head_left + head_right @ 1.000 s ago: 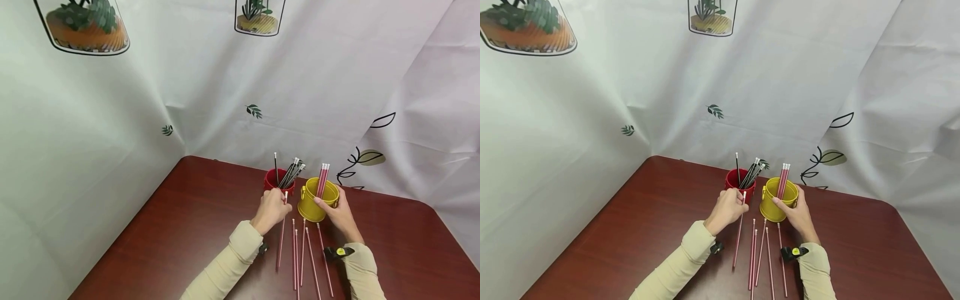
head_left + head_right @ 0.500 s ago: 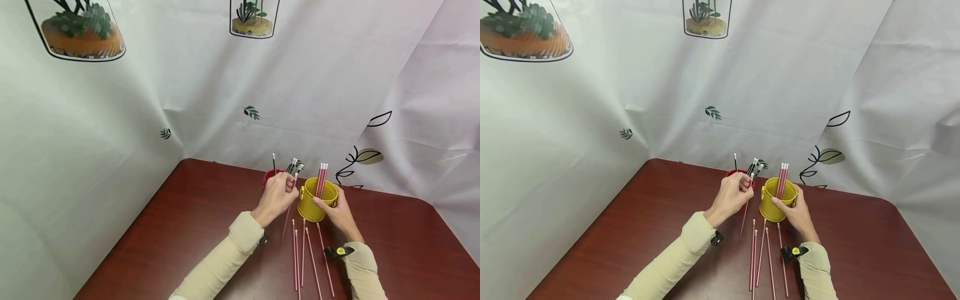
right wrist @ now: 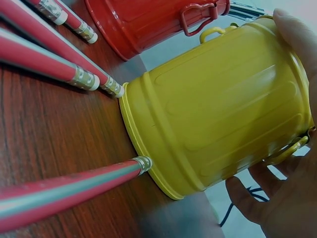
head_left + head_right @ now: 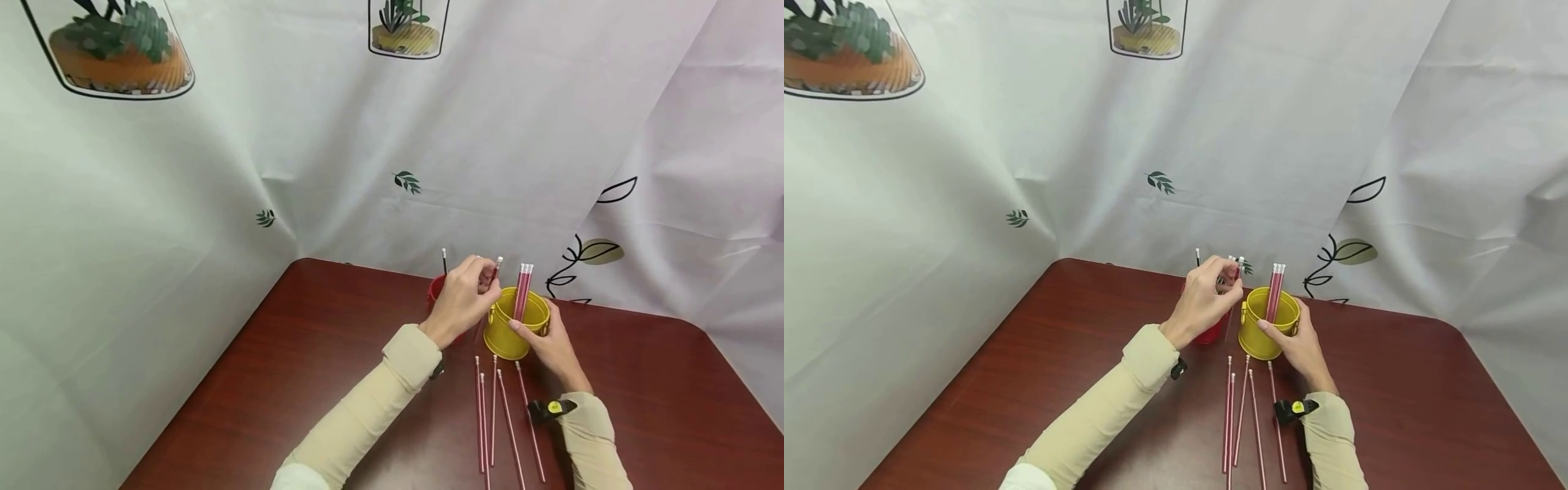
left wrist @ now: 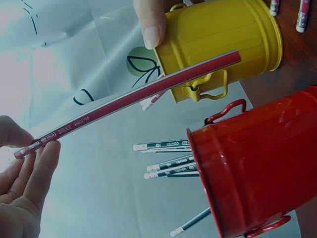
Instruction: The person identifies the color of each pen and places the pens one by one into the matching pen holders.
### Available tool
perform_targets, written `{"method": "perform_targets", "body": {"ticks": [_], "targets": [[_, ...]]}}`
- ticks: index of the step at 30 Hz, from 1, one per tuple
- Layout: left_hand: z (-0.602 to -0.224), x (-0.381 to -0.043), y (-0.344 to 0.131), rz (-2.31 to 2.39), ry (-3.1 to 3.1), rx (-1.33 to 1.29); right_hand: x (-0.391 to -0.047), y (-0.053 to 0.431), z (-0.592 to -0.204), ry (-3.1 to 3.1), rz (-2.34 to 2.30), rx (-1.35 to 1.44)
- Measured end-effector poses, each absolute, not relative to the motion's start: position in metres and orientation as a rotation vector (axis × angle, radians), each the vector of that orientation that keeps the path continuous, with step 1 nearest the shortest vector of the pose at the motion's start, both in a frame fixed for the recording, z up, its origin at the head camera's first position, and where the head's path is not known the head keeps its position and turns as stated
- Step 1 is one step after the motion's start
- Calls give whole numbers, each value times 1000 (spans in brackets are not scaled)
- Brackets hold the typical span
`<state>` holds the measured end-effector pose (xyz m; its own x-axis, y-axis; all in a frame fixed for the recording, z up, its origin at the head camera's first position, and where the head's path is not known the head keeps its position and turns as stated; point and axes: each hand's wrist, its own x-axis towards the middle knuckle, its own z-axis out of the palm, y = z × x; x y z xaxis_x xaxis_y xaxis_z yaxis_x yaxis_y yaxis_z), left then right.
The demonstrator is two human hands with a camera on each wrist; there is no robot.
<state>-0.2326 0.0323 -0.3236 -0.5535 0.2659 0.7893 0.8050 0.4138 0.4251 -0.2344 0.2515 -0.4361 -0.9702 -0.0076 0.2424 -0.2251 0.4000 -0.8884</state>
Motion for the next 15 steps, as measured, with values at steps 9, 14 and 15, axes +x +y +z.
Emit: {"method": "perform_targets", "body": {"ticks": [9, 14, 15], "targets": [[-307, -245, 41, -1031, -2014, -934, -234, 250, -435, -2491, 1567, 180], [-297, -252, 48, -1040, -2004, -977, -235, 251, -434, -2485, 1574, 189], [-296, -253, 50, -1046, -2001, -981, -235, 251, -435, -2485, 1573, 191]]}}
